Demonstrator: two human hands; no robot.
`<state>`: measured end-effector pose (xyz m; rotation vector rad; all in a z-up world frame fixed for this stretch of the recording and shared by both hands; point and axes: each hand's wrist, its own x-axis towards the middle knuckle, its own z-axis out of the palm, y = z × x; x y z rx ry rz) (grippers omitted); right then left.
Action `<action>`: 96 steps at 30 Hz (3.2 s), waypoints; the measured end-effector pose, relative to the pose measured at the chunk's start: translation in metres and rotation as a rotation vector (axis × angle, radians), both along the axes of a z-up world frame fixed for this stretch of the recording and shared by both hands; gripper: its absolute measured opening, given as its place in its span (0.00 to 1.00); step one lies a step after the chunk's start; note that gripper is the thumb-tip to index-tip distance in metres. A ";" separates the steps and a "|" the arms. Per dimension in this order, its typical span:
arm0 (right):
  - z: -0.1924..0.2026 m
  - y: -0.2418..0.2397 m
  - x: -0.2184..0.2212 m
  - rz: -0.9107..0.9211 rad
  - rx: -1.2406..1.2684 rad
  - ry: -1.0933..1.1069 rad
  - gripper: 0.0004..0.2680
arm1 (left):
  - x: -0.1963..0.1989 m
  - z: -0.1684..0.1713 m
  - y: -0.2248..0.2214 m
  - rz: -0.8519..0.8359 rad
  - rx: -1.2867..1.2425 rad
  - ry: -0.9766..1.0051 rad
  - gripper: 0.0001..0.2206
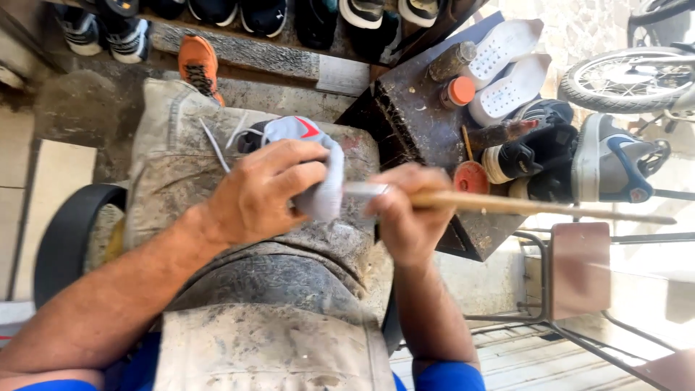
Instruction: Applying a red coating or adhesive to the sole of a shoe using a brush at a repair bench.
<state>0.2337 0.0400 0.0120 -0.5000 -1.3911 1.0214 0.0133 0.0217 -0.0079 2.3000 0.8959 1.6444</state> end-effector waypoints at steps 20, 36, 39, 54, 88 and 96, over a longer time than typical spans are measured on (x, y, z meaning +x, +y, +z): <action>-0.060 0.047 0.221 -0.770 -0.501 -0.812 0.04 | -0.049 -0.053 0.001 -0.177 -1.185 -0.510 0.42; -0.120 0.030 0.259 -0.879 -0.741 0.244 0.07 | -0.026 -0.033 -0.007 -0.188 -1.261 -0.535 0.29; -0.143 0.049 0.285 -0.986 -0.759 0.409 0.05 | -0.020 -0.016 0.000 -0.017 -1.282 -0.162 0.29; 0.013 -0.001 0.061 0.025 -0.139 0.171 0.06 | 0.005 0.022 -0.008 -0.312 -0.779 -0.020 0.28; 0.046 0.009 0.034 0.093 0.312 -0.316 0.06 | 0.006 0.031 -0.008 -0.314 -0.917 -0.014 0.28; 0.049 0.011 0.037 0.087 0.367 -0.403 0.07 | -0.003 0.053 -0.010 -0.350 -1.007 -0.087 0.26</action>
